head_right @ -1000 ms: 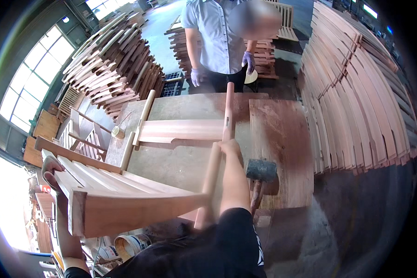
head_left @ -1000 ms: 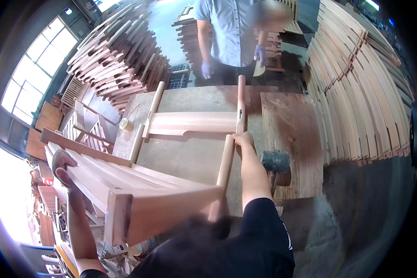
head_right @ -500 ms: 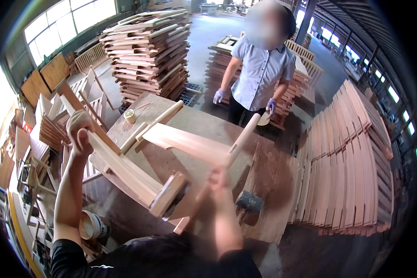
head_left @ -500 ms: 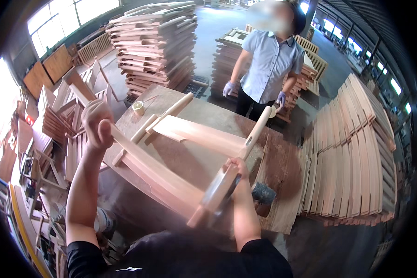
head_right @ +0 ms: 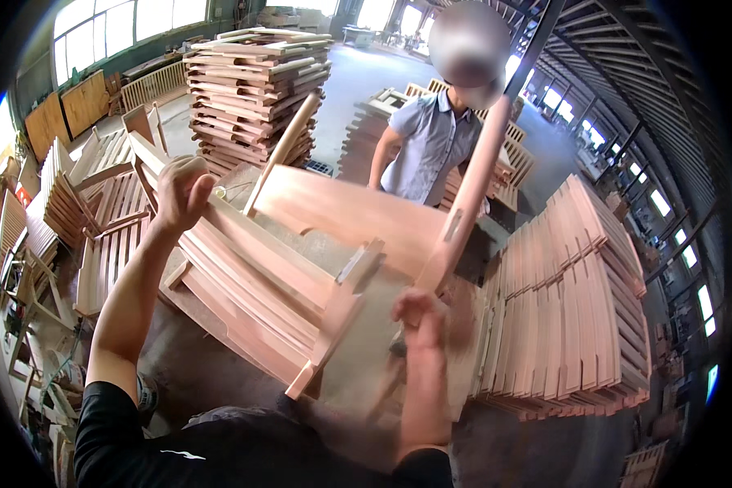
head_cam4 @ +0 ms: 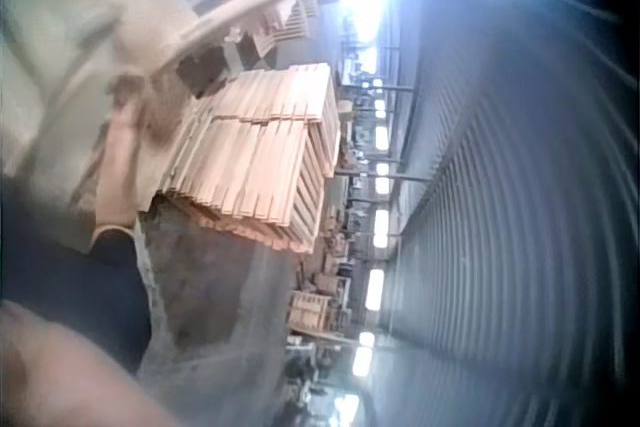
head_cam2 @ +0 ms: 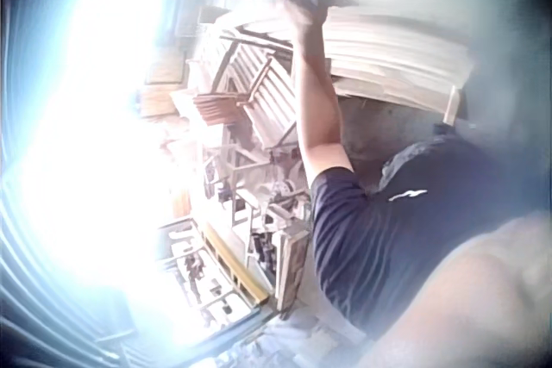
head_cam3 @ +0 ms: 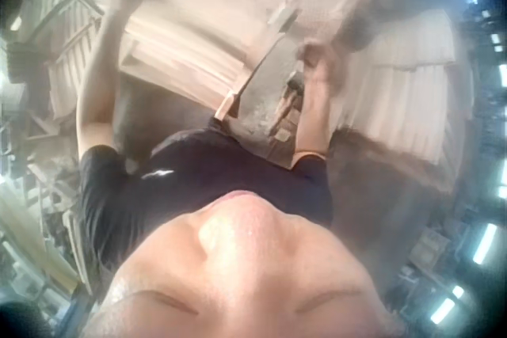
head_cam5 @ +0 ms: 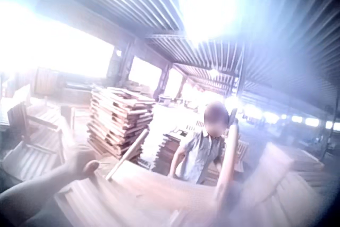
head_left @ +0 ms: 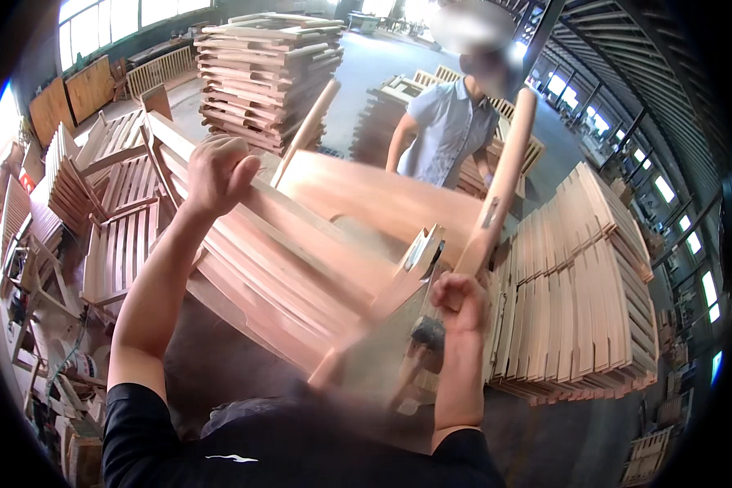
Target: The person assembles a wooden chair by inserting slats into the frame and securing them with a hammer. They repeatedly lift and reposition the chair to access different sides while working.
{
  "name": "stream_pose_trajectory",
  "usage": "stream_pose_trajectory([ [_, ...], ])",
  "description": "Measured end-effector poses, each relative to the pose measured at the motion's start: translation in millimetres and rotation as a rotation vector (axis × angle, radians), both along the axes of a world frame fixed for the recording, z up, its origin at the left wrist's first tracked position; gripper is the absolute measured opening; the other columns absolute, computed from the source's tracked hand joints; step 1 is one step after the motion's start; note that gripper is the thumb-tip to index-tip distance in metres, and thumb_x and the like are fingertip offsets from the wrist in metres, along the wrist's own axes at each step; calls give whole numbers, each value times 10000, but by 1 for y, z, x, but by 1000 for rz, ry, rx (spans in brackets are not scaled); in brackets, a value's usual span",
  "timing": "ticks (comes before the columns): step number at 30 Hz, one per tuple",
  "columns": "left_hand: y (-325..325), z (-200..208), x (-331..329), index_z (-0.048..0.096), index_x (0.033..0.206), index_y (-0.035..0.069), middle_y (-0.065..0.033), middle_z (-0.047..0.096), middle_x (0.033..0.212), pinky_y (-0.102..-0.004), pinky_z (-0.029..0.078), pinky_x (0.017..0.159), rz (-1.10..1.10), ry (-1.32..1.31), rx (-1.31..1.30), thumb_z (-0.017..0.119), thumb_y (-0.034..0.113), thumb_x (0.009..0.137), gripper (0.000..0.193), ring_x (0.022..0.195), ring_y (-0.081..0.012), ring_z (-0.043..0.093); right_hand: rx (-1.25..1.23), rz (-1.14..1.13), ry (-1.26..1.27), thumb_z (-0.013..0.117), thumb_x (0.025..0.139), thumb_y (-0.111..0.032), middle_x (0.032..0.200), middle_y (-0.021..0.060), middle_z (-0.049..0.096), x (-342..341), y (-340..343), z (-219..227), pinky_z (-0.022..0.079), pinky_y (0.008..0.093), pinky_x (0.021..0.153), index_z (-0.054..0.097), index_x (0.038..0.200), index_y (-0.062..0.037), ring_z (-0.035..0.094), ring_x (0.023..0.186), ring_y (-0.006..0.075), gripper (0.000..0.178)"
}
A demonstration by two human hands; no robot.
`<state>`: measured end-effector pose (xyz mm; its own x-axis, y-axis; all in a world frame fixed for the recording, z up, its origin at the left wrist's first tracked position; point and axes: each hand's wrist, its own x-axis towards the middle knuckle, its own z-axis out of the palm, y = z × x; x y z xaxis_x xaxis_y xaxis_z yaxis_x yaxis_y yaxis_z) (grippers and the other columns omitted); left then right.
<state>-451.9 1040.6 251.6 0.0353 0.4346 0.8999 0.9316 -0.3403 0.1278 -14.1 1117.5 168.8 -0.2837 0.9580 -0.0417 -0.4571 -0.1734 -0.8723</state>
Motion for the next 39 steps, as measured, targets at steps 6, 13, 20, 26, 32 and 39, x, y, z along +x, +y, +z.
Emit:
stream_pose_trajectory([
  [6, -8, 8, 35, 663, 774, 15, -63, 663, 715, -295, 497, 674, -265, -508, 282, 738, 135, 873, 172, 716, -186, 650, 315, -8, 76, 584, 783, -118, 728, 64, 527, 7, -46, 133, 428, 333, 539, 553, 909, -4, 522, 631, 182, 172],
  [13, -13, 78, 93, 555, 1338, -82, -238, 574, 1366, -387, 438, 1076, -1156, -1142, -237, 588, 547, 965, 733, 1253, -285, 562, 664, 92, 278, 609, 884, -198, 806, 31, 503, -6, -147, 192, 441, 312, 548, 532, 934, -64, 499, 662, 166, 162],
  [20, -83, 167, 75, 329, 1551, 38, -131, 390, 1572, -462, 327, 1173, -2205, -981, 13, 460, 966, 668, 1288, 1429, -326, 351, 481, 506, 816, 538, 983, -204, 831, 49, 539, -85, -221, 163, 460, 318, 563, 538, 995, -75, 504, 677, 174, 129],
  [26, -144, 182, 14, 437, 1450, 38, -113, 542, 1414, -463, 421, 1091, -1540, -703, 338, 424, 823, 880, 970, 1294, -276, 510, 195, 873, 1071, 558, 995, -220, 880, 42, 571, -188, -240, 124, 479, 305, 619, 549, 1122, -51, 522, 722, 158, 211],
  [32, -216, 241, -66, 452, 1440, 39, -124, 564, 1390, -459, 423, 1099, -1056, -819, 787, 473, 605, 963, 740, 1283, -285, 537, 215, 1059, 1191, 567, 1017, -275, 907, 25, 622, -296, -242, 111, 525, 271, 619, 621, 1187, -49, 570, 729, 136, 288],
  [39, -223, 258, -152, 441, 1458, 26, -127, 571, 1390, -448, 415, 1106, -762, -704, 415, 594, 541, 824, 832, 1283, -286, 544, 624, 494, -44, 727, 949, -299, 923, 97, 698, -361, -263, 98, 545, 297, 660, 607, 1195, 37, 663, 763, 136, 434],
])
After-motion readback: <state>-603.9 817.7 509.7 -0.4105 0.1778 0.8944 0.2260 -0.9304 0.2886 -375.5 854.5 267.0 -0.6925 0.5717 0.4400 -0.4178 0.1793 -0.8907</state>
